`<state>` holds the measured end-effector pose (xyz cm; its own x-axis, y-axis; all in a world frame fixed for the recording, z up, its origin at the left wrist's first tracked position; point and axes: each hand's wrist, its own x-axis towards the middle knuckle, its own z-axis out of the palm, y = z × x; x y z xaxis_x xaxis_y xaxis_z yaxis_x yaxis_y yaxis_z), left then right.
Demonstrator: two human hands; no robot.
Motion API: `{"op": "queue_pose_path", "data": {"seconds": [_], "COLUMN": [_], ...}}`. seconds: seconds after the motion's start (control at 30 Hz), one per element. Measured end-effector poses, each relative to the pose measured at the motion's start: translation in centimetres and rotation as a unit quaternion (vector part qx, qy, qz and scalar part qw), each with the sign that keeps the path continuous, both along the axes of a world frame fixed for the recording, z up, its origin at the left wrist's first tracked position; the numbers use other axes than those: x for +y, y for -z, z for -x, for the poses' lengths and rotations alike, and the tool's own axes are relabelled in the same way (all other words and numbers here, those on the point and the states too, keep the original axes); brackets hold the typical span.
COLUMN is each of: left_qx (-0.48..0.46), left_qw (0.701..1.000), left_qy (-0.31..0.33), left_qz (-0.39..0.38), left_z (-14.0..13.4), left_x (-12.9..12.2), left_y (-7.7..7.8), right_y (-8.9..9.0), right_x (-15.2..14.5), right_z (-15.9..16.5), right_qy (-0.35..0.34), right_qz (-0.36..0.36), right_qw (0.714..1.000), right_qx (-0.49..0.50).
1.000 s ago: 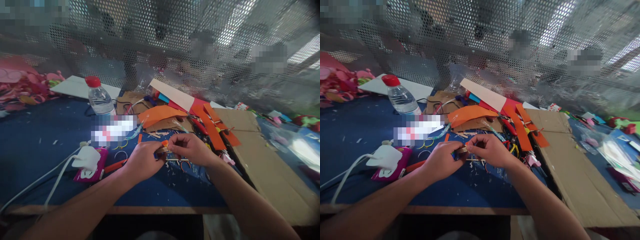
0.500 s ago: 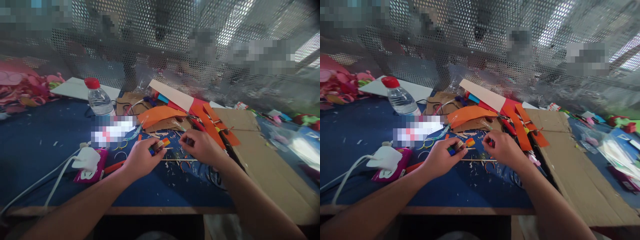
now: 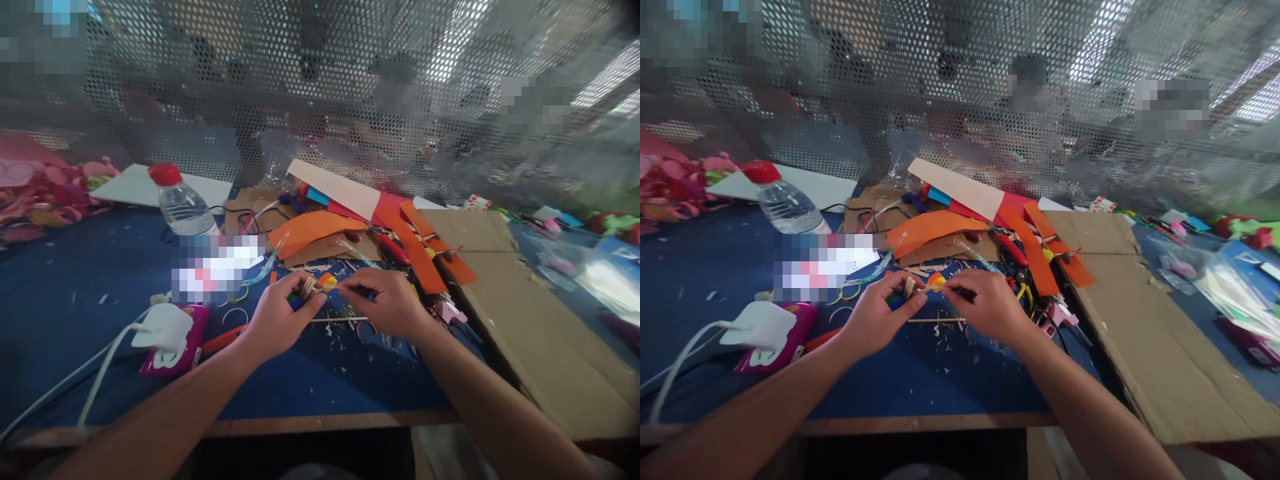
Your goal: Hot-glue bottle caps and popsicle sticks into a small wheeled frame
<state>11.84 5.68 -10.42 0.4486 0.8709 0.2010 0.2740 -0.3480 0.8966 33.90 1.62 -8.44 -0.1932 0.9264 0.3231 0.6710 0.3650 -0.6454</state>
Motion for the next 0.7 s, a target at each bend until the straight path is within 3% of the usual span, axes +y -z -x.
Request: {"op": "queue_pose_path", "data": {"seconds": [0.1, 0.23, 0.7], "left_qx": [-0.055, -0.144, -0.056], "left_qw": [0.994, 0.967, 0.971], "left_qy": [0.064, 0.124, 0.172], "left_qz": [0.076, 0.171, 0.157], "left_z": [-0.13, -0.38, -0.45], "left_x": [-0.1, -0.27, -0.15], "left_y": [0.18, 0.26, 0.14], "right_y": [-0.04, -0.43, -0.91], "right_x": [-0.05, -0.27, -0.36], "right_z": [0.17, 0.73, 0.23], "right_qy": [0.039, 0.018, -0.026], "right_qz": [0.001, -0.006, -0.034], "right_qw": [0.998, 0.999, 0.999], "right_qx": [0.045, 0.043, 0.005]}}
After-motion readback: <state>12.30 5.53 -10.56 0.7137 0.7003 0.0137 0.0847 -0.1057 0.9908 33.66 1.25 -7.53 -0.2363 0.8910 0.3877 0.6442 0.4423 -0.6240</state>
